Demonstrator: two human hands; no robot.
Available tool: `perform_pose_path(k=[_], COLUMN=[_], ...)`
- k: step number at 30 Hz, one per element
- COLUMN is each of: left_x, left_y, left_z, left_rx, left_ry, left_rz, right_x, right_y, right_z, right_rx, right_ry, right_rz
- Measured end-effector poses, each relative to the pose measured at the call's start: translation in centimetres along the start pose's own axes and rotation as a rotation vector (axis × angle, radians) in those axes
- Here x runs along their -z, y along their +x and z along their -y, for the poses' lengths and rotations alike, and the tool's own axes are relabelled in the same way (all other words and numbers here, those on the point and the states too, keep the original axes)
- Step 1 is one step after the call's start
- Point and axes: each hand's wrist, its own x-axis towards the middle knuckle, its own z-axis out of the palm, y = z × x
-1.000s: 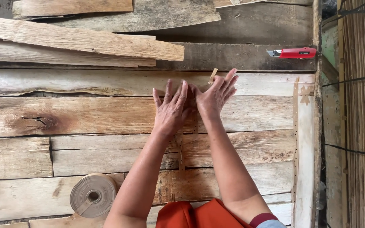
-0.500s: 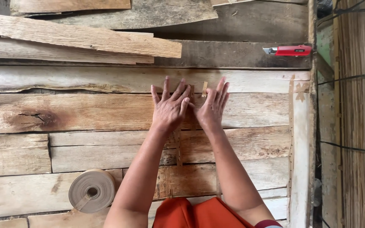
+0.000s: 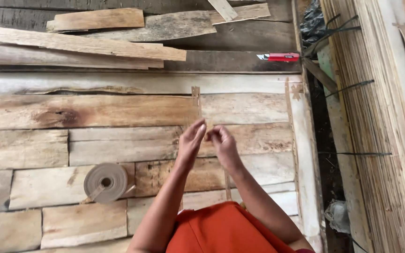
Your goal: The person repeatedly applies a brown paste from a small container onto thin wooden strips laid on a wooden surface. They use their fingers to spread the paste and then press the strips down. The process is repeated multiple times across different sections of the surface.
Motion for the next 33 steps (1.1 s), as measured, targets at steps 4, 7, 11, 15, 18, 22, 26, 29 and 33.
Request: perform_pose_path(k=[4,7,11,15,18,22,26,29,33], left_x=[2.2,4.4,4.4,2.8,1.4,0.4,-1.4,-2.7,-3.3], left_y=[-9.3,-15.6,-23.4,-27.4,-29.7,-30.2,-31.3,-32.9,-34.4], left_z=[7.4,10.2,9.2,10.1,8.6,12.3,16.9,16.5,14.7], left_rx=[0.265,0.327,0.177,0.100,0.056,0.089,0.157,0.195,0.155], left_ry=[-0.290,-0.301,-0.280,-0.202,0.116,0.205,0.274,0.279,0.228], left_rz=[-0.074,-0.131,-0.129,-0.234,-0.236,-0.179,-0.046,0.039,0.078], right_x=[0.5,0.9,1.9,2.2,5.0,11.1,16.3,18.0,18.2], right_y=[-10.1,-15.8,-21.8,-25.4,-25.2,-24.4,-24.5,-24.3,-23.7], right_z=[0.4,-1.3,-3.9,-5.0,-4.3,-7.0,-6.4,-9.9,-14.9], right_rx=[-0.071,-0.133,-0.209,-0.106,0.098,0.406,0.213,-0.154,-0.232], right_ry=[0.097,0.092,0.065,-0.060,-0.369,-0.631,-0.658,-0.504,-0.305], right_rz=[0.186,0.331,0.415,0.396,0.218,0.000,-0.168,-0.100,-0.116])
